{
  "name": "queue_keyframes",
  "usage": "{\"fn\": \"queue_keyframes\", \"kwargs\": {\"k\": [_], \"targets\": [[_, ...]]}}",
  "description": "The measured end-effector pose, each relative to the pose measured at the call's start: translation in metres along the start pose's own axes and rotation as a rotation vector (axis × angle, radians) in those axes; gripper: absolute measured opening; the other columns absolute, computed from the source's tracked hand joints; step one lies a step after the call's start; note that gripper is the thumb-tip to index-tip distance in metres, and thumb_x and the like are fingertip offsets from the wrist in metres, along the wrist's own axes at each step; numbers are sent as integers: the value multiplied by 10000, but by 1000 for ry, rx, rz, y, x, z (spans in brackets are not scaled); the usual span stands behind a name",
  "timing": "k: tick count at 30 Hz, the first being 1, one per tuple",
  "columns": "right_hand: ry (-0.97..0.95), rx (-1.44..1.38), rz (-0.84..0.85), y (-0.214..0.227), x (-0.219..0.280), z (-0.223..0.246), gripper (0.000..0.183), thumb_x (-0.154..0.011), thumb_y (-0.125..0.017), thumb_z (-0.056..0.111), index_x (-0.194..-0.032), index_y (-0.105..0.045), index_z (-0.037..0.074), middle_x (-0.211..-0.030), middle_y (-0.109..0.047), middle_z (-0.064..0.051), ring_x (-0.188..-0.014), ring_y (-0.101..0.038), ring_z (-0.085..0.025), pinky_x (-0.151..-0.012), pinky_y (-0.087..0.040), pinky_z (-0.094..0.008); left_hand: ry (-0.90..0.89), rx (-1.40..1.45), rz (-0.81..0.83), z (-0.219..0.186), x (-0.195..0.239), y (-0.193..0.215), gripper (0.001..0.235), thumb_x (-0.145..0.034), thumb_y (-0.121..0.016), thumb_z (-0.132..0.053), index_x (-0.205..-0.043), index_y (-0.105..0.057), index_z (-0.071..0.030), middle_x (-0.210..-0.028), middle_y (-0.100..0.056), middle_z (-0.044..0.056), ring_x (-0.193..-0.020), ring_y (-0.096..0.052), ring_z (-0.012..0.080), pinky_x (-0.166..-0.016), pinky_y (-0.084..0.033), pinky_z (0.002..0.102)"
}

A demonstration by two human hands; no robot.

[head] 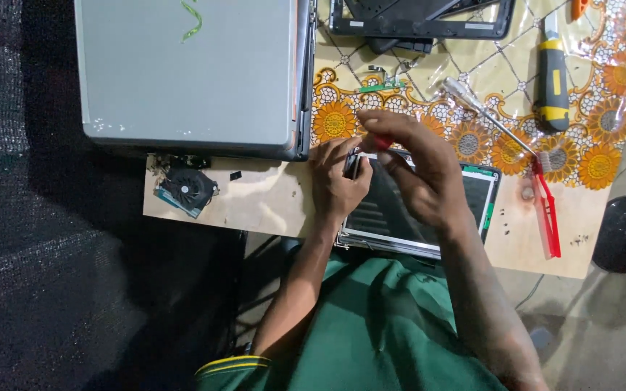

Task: The person uses a red-handled screwdriver to remove screws from the edges of a detached laptop screen. They then lift the screen away from its frame, exposing the internal components.

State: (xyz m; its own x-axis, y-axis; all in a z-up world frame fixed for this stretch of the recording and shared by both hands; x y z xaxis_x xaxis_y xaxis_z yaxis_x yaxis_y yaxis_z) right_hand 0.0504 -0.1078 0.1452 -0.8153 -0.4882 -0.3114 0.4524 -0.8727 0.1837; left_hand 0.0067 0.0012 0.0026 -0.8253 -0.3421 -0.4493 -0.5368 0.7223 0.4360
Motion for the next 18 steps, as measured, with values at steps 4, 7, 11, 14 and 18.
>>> {"fn": "queue_keyframes", "kwargs": {"k": [4, 7, 11, 14, 18], "targets": [[59, -16, -77, 0, 4, -11, 198, -892, -613, -26, -1087, -647, -9, -1228, -460, -202, -1130, -571, -350, -918, -516, -475, -20, 5, -33, 8, 5, -6, 333, -722, -714, -68, -1051, -700, -111, -940, -663, 69, -878, -664, 284, -804, -537, 368], [98, 96, -128, 1, 4, -14, 154, -870, -743, 28, -1016, -694, 18, -1035, -471, -134, -928, -617, -290, -842, -524, -434, -20, -19, -45, 8, 6, -7, 316, -722, -723, -94, -1036, -705, -129, -934, -665, 44, -877, -670, 262, -792, -541, 363], [38, -43, -114, 7, 4, -15, 291, -937, -606, -22, -1228, -610, -20, -1136, -575, -211, -929, -679, -332, -857, -516, -489, -11, -4, -18, 6, 4, -5, 313, -739, -727, -82, -1048, -702, -117, -940, -667, 99, -856, -669, 279, -776, -549, 368], [26, -81, -143, 4, 9, -21, 280, -970, -554, 63, -1248, -585, 33, -1323, -505, -198, -975, -667, -258, -951, -495, -505, -24, -31, -15, 4, 2, -2, 326, -733, -733, -47, -1050, -702, -116, -937, -671, 108, -851, -676, 287, -761, -551, 368], [58, 78, -262, -2, 6, -17, 174, -908, -732, 49, -1067, -665, 19, -1054, -397, -108, -900, -597, -215, -830, -556, -383, -48, -71, -17, 12, 7, -8, 315, -721, -727, -66, -1029, -706, -128, -930, -675, 71, -848, -681, 266, -742, -544, 358]]}}
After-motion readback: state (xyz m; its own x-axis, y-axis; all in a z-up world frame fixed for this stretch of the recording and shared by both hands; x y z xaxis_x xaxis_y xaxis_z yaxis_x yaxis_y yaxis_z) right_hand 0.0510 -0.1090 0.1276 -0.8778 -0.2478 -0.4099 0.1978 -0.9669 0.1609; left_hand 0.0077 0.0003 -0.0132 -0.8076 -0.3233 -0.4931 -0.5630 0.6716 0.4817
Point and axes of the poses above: each hand's wrist, its own x-axis away from the middle knuckle, its own y-axis out of the back of the hand, z = x × y, the point moved 1 cm from there along -x, towards the middle knuckle
